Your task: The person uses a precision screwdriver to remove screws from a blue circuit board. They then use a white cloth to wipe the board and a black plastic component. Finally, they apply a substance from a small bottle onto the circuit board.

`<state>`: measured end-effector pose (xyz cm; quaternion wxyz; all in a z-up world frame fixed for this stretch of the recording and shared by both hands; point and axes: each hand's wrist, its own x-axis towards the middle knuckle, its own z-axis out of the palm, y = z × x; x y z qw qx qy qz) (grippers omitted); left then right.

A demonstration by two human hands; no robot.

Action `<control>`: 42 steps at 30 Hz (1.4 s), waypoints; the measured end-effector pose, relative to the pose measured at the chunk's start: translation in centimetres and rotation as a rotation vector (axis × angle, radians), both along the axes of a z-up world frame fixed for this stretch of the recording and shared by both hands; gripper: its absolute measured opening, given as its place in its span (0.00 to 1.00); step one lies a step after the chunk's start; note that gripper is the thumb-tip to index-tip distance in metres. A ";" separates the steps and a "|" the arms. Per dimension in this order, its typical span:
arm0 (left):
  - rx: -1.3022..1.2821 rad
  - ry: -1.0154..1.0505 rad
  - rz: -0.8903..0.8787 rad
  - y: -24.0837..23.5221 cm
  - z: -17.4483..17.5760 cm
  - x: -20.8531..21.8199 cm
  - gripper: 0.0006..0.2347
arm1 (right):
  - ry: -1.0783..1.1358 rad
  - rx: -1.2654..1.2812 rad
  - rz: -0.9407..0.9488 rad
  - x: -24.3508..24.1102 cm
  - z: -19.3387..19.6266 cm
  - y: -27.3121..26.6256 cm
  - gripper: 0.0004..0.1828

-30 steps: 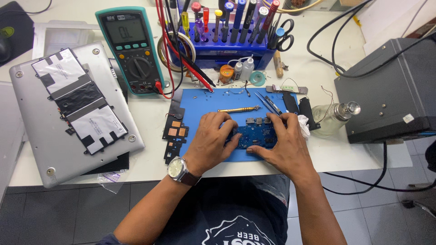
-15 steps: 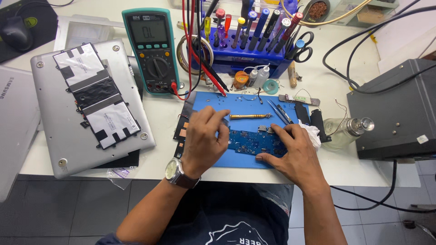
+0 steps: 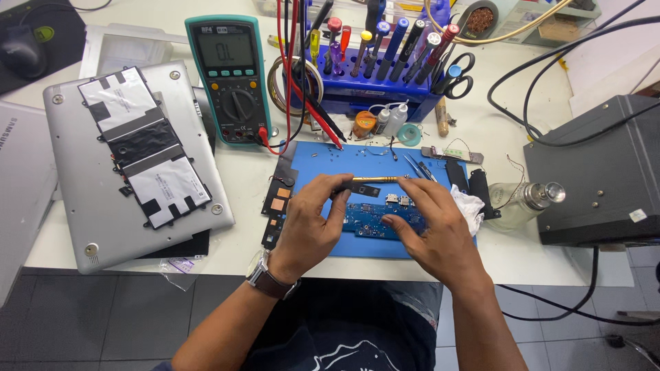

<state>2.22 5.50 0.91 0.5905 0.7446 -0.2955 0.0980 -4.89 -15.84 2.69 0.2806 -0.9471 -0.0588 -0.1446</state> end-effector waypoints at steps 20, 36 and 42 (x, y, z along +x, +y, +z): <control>0.444 -0.200 0.126 1.5 -2.3 -0.4 0.16 | 0.099 -0.452 0.174 10.8 -2.1 1.3 0.21; 0.857 -0.351 -0.140 0.2 -3.4 0.4 0.29 | 0.215 -0.371 0.090 -0.3 -2.3 -4.2 0.47; 0.906 -0.388 -0.044 0.9 -3.0 0.9 0.29 | 0.086 -0.378 0.022 -1.3 -2.5 -5.0 0.46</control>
